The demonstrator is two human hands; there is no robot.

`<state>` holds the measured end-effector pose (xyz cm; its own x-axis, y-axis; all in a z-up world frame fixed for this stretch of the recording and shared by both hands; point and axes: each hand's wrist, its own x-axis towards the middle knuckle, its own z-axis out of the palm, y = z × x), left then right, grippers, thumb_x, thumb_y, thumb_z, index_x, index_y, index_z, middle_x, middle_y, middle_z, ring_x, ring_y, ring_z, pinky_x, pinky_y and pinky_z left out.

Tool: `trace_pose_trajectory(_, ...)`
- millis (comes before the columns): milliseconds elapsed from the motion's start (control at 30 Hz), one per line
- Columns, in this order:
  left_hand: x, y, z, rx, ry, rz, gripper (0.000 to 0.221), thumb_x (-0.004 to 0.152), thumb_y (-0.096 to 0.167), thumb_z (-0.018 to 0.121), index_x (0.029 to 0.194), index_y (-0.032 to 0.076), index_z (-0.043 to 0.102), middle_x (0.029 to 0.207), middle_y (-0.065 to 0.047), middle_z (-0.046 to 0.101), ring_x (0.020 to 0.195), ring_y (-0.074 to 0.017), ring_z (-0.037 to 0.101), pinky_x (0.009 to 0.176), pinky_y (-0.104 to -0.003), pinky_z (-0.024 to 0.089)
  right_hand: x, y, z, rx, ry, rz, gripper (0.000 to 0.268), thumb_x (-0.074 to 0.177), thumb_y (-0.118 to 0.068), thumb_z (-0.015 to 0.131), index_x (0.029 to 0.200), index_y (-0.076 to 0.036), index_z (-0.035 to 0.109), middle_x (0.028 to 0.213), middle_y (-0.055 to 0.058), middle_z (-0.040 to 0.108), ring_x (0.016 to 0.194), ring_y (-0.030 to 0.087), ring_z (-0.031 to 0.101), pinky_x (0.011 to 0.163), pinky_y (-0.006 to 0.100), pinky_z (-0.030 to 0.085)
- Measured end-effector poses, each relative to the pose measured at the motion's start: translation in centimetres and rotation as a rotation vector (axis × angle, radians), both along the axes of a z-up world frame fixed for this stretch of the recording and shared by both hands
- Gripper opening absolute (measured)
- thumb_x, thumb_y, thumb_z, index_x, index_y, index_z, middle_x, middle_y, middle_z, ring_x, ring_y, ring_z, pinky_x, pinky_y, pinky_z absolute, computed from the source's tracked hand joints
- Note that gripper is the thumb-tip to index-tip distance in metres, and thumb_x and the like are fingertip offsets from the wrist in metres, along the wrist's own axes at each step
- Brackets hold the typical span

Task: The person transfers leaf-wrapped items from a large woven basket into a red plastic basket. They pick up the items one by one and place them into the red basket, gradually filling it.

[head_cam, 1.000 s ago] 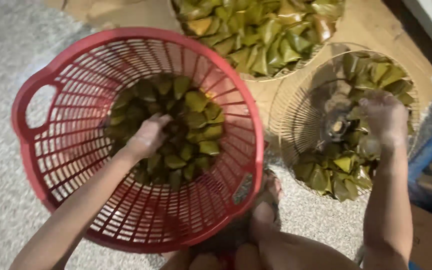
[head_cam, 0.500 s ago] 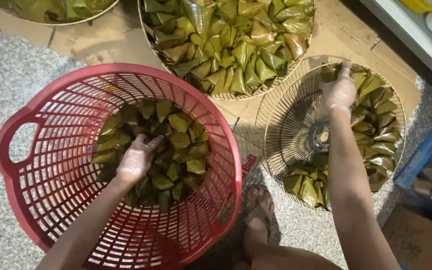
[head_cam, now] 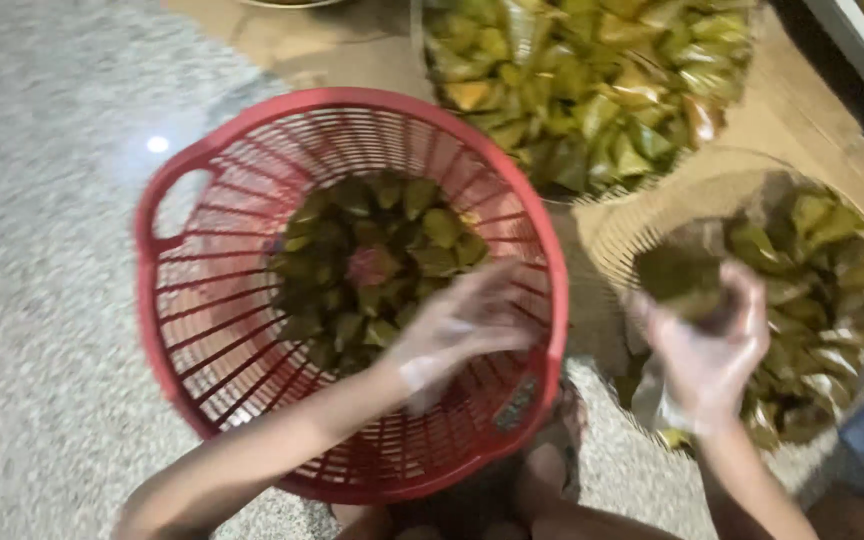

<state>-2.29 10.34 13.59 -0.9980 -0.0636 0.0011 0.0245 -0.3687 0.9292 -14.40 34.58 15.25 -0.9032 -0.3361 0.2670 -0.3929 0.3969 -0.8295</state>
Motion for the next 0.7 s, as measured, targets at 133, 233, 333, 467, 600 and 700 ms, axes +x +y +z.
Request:
trace_pose_trajectory(133,-0.1,0.5,1.2,0.876,-0.033,-0.134,0.056,0.092,0.002,0.067,0.142,0.021,0.048,0.165,-0.013,0.031,0.142,-0.0341,0.044,0.117,-0.05,0.046,3.2,-5.6,0.7,-0.01,0.159,0.345,0.082,0.072,-0.011,0.088,0.141,-0.01,0.044,0.131,0.011,0.059,0.113,0.023,0.062,0.105,0.035,0.057)
trace_pose_trajectory(233,1.3,-0.8,2.3,0.73,-0.086,-0.038,0.056,0.086,0.005,0.072,0.138,0.013,0.051,0.158,-0.013,0.037,0.137,-0.0341,0.048,0.114,-0.044,0.049,4.4,-9.2,1.4,0.076,0.01,0.408,0.07,0.069,-0.011,0.087,0.13,-0.005,0.054,0.135,0.02,0.057,0.117,0.032,0.063,0.107,0.042,0.058)
trace_pose_trajectory(333,2.8,-2.4,2.9,0.589,-0.156,0.088,0.082,0.079,-0.005,0.066,0.153,-0.001,0.031,0.146,-0.022,0.048,0.106,-0.028,0.062,0.1,-0.038,0.056,5.2,-11.3,1.3,0.017,-0.058,0.554,0.067,0.081,-0.02,0.075,0.141,-0.008,0.047,0.157,0.02,0.035,0.14,0.037,0.048,0.121,0.047,0.047)
trace_pose_trajectory(467,4.4,-4.1,2.9,0.515,-0.125,0.105,0.03,0.085,0.006,0.071,0.115,0.01,0.067,0.155,-0.004,0.039,0.149,-0.0295,0.034,0.127,-0.054,0.033,6.2,-12.6,-0.3,-0.024,0.14,0.642,0.07,0.091,-0.024,0.072,0.153,-0.024,0.038,0.161,0.017,0.037,0.142,0.036,0.053,0.117,0.049,0.056)
trace_pose_trajectory(600,5.3,-4.9,2.3,0.48,-0.181,0.077,0.063,0.085,0.002,0.06,0.146,0.007,0.044,0.139,-0.018,0.057,0.126,-0.0306,0.058,0.115,-0.042,0.049,7.0,-13.0,0.0,-0.095,0.081,0.724,0.084,0.088,-0.021,0.072,0.158,-0.034,0.028,0.164,0.018,0.03,0.146,0.039,0.046,0.12,0.052,0.052)
trace_pose_trajectory(700,5.6,-4.4,-0.9,0.188,-0.017,0.213,0.054,0.096,0.045,0.063,0.134,0.008,0.056,0.13,-0.009,0.064,0.116,-0.021,0.066,0.106,-0.031,0.058,7.5,-14.0,1.8,0.004,0.03,0.649,0.085,0.081,-0.032,0.075,0.15,-0.004,0.034,0.155,0.022,0.043,0.128,0.037,0.063,0.103,0.045,0.062)
